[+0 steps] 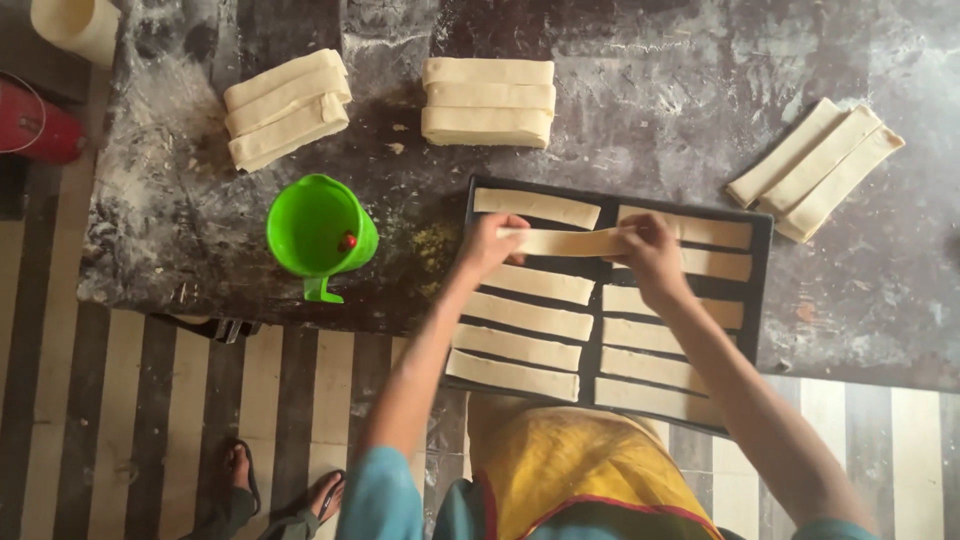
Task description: The person places strips of dough one at a time onto black baking trays, arranging them in rows, and brushes the dough with liquid from a green cup using a brush. The person then carries a filled tray across the room and sets it on a rack.
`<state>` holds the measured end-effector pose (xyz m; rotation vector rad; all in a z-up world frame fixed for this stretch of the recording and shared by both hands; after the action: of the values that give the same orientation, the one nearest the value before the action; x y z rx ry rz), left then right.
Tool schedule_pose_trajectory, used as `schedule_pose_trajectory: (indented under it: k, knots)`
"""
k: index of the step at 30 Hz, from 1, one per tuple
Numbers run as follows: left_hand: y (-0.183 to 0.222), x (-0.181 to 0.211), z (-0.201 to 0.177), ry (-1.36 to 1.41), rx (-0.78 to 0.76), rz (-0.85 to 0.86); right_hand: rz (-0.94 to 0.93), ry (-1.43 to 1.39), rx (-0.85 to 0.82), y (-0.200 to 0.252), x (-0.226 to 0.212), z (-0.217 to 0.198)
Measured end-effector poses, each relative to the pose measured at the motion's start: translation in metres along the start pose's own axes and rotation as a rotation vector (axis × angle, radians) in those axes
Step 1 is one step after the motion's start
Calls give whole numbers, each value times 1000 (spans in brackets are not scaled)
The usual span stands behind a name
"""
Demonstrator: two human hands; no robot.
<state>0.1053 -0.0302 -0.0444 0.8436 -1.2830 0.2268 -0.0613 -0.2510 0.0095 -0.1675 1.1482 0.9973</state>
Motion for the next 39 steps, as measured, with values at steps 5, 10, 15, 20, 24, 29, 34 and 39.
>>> schedule_pose_trajectory:
  k: [5, 10, 15, 20, 24, 29, 34, 39]
  knots:
    - [-6, 30, -6, -1525, 71, 442, -346, 1187, -142, 15, 28, 32]
    - [6, 54, -7, -1897, -40, 457, -531, 1265, -153, 19, 47, 40]
    - [12, 46, -25, -1818, -46, 458, -492, 1217, -214, 26, 41, 55]
    - [102, 94, -38, -1186, 318, 717, -632, 1179, -156, 60, 25, 56]
    - [201, 128, -74, -1006, 580, 762, -252, 1070, -115, 78, 34, 69]
    - [272, 100, -180, -945, 1337, 463, -187, 1056, -275, 80, 69, 94]
    - [223, 8, -234, -345, 1137, 170, -89, 1038, -686, 114, 113, 157]
    - [201, 7, -227, 34, 956, 75, -143, 1296, -781, 149, 155, 188]
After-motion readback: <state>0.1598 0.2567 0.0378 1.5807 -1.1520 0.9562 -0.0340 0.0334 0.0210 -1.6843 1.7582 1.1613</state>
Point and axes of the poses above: each hand's wrist, its own y-axis away from the middle knuckle, its own z-axis out of the palm, x = y × z, the point moved 7 cm from there along -y, towards the middle knuckle, and after that the axes turned 14 degrees about -y, right-handed, at the moved point
